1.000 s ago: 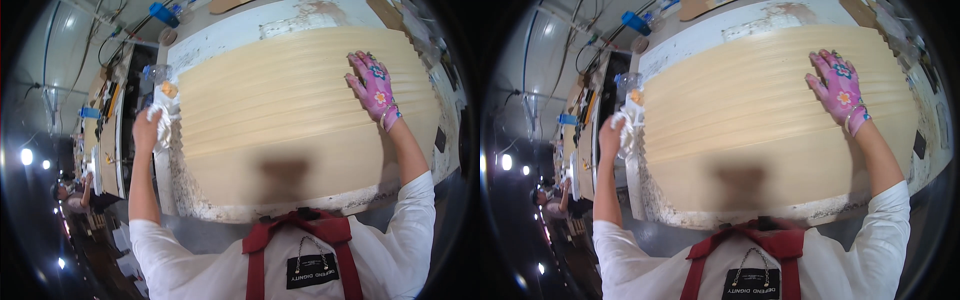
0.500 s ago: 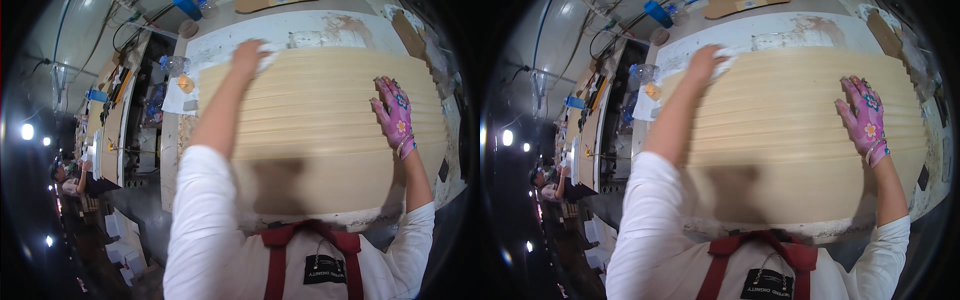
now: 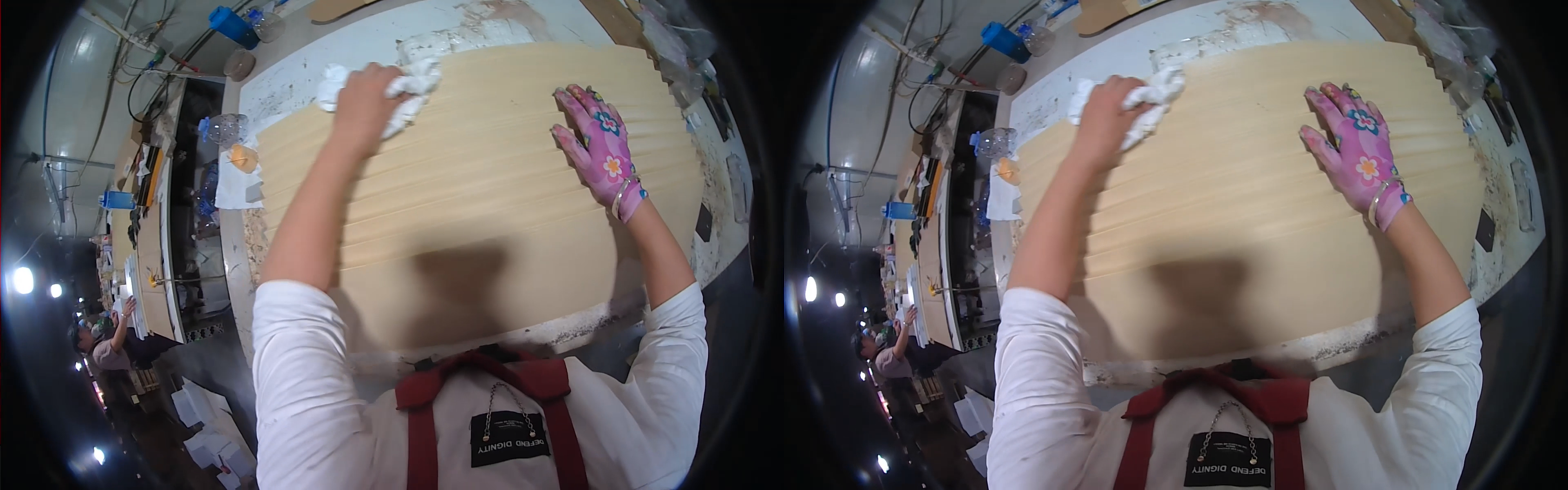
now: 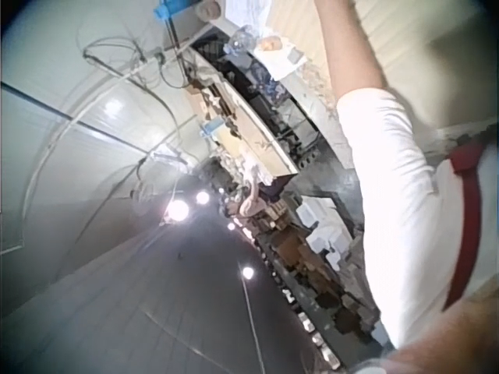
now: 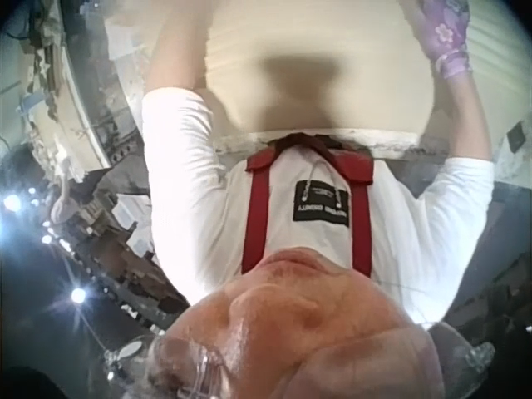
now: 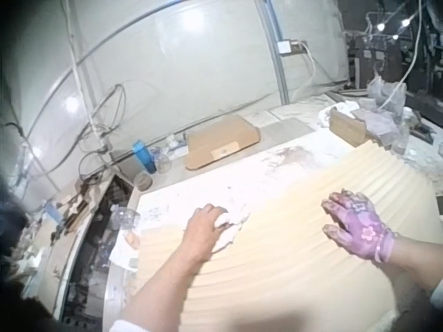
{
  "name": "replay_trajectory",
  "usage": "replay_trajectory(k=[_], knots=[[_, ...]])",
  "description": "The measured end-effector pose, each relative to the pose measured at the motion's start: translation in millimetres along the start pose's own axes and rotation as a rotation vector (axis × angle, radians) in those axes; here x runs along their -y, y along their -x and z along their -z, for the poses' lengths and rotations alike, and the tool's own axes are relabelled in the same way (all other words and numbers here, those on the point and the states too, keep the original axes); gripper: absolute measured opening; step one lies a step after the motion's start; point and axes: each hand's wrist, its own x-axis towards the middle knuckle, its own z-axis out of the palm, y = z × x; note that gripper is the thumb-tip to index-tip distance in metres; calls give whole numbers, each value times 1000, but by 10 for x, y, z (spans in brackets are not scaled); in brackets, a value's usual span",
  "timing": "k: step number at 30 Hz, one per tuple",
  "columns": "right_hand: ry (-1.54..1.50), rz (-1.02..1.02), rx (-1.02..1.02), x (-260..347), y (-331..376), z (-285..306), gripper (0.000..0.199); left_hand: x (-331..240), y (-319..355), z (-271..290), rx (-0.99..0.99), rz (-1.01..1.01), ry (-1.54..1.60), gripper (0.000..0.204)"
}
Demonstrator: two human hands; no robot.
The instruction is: The person applies glue to the edge of wood panels using a wooden stick, uses a sanding block to smooth the surface, and wipes the edge with a cloth.
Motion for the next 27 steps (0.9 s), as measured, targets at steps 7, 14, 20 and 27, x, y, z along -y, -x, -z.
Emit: replay_trajectory(k=[7,14,20,27], knots=[[-17,-6,-53,-66,40,-54,50,995,602,1395,148,387,-521,33],[-1,17,-80,-27,27,-43,48,-965,506,172,76,33,329,47],[13,22,-45,-10,1,-38,49,-345,1225,152,-53,-253,-126,31],[7,0,-54,-57,80,-37,50,350,1596,1457,-75,475,-368,27]])
